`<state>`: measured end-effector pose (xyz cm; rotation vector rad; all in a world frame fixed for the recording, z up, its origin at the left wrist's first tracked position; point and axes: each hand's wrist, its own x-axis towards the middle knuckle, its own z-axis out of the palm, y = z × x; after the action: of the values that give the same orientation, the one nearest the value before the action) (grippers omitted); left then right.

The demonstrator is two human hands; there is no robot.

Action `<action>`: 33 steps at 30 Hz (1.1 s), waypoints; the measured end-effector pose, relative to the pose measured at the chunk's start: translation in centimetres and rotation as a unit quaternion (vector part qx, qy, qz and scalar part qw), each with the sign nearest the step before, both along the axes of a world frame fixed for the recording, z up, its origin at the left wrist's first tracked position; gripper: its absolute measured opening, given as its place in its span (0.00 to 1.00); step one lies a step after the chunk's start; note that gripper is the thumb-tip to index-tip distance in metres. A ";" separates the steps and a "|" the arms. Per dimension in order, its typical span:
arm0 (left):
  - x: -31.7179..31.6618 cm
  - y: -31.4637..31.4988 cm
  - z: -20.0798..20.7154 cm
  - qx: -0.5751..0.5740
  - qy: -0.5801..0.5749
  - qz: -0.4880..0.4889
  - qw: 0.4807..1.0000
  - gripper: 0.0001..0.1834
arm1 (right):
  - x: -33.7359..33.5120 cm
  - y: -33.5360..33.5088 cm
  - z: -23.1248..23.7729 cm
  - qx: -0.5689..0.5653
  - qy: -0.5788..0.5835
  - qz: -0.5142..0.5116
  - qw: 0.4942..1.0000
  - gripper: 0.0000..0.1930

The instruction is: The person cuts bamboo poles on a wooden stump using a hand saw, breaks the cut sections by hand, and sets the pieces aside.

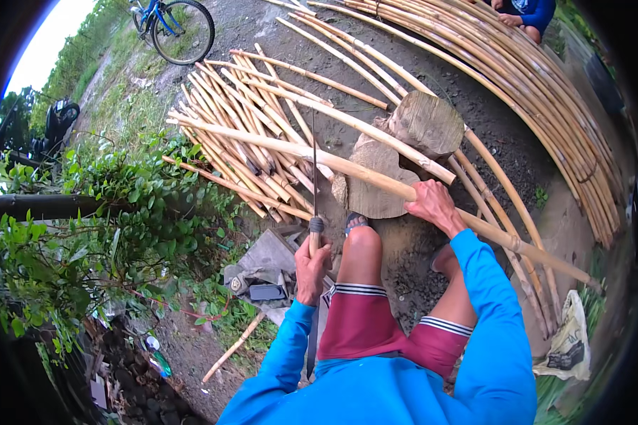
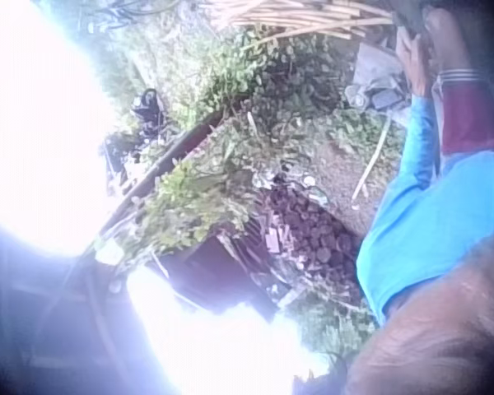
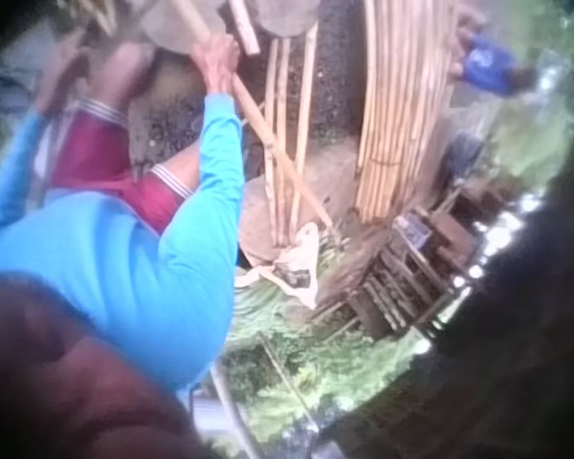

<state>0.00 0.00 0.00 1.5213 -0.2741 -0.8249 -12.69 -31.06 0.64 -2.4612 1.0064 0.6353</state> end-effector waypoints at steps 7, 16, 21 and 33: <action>3.1 -0.2 -1.1 0.016 0.060 -0.002 0.998 0.10 | -3.4 -2.8 -3.8 -0.169 -0.225 0.052 0.958 0.22; 7.5 -1.7 -3.6 0.072 -0.023 -0.049 0.996 0.17 | -8.2 -4.2 -1.9 0.144 -0.006 -0.179 0.973 0.19; 9.3 -3.0 -3.7 0.097 -0.036 -0.079 0.992 0.16 | -9.7 -2.2 -6.5 -0.032 -0.104 -0.073 0.991 0.21; 7.7 -0.7 -2.8 0.078 0.019 -0.074 0.994 0.14 | -11.6 -5.1 -7.7 -0.090 -0.131 -0.033 0.987 0.14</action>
<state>7.66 -0.66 -2.78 1.6444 -0.3030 -1.0116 -24.26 -36.15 -7.01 -2.5672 1.0737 0.1991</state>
